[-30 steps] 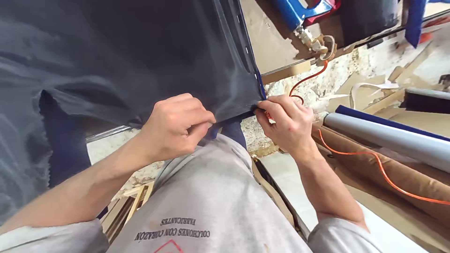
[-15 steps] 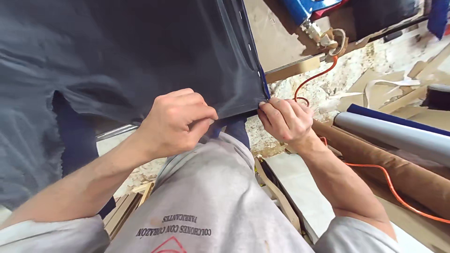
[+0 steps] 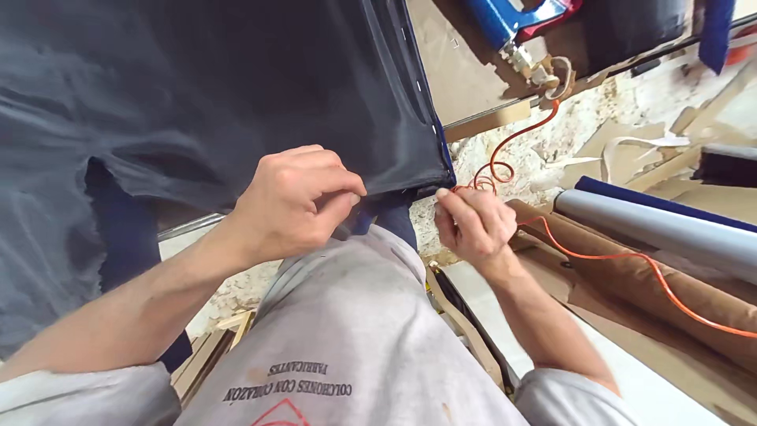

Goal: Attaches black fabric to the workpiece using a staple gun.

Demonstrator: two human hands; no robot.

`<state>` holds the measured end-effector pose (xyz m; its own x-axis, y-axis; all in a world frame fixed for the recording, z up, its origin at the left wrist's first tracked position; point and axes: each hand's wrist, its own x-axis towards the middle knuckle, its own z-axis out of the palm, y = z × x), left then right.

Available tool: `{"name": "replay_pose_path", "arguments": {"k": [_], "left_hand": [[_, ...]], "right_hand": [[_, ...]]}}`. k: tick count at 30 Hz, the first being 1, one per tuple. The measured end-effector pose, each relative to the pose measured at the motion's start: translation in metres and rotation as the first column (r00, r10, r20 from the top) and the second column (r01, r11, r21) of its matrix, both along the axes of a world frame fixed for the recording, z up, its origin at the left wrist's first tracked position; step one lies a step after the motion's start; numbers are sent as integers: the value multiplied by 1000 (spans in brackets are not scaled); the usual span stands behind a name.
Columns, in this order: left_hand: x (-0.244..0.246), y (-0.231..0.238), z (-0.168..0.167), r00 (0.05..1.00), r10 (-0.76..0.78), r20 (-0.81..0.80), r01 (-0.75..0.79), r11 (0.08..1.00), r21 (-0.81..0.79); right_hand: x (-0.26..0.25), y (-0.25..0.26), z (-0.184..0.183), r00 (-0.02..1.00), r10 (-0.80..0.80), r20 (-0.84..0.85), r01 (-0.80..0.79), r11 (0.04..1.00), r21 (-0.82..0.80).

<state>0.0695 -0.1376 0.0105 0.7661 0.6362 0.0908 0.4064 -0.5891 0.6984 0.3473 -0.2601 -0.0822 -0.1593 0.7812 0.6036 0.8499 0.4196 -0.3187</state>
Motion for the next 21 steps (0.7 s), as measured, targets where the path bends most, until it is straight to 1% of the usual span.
{"name": "replay_pose_path", "arguments": {"k": [2,4,6,7,10,14,17,19,21], "left_hand": [[-1,2,-1,1000,4,5,-4,1000,-31],[-1,4,0,1000,-9,3,9,999,-52],[0,4,2,1000,-19,-5,19,998,-61],[0,4,2,1000,-27,-6,27,998,-60],[0,-1,1,998,-54,-11,54,998,-28],[-4,-9,-5,996,-81,-29,82,997,11],[-2,-14,-9,985,-149,-85,159,979,125],[-3,-18,-14,971,-197,-133,220,957,192],[-4,-17,-16,961,-228,-156,259,942,215]], "right_hand": [[-11,-12,-5,998,-59,-1,58,989,-138],[-19,-18,-4,998,-67,21,70,949,-306],[-29,-19,1,997,-66,27,72,908,-414],[-35,-19,2,996,-81,38,90,893,-440],[-52,-16,1,984,-156,84,177,851,-494],[-66,-15,7,977,-194,88,210,806,-553],[-64,-16,9,977,-183,113,214,796,-566],[-59,-16,6,987,-128,100,162,809,-565],[-53,-17,-1,999,2,47,24,837,-547]]}}
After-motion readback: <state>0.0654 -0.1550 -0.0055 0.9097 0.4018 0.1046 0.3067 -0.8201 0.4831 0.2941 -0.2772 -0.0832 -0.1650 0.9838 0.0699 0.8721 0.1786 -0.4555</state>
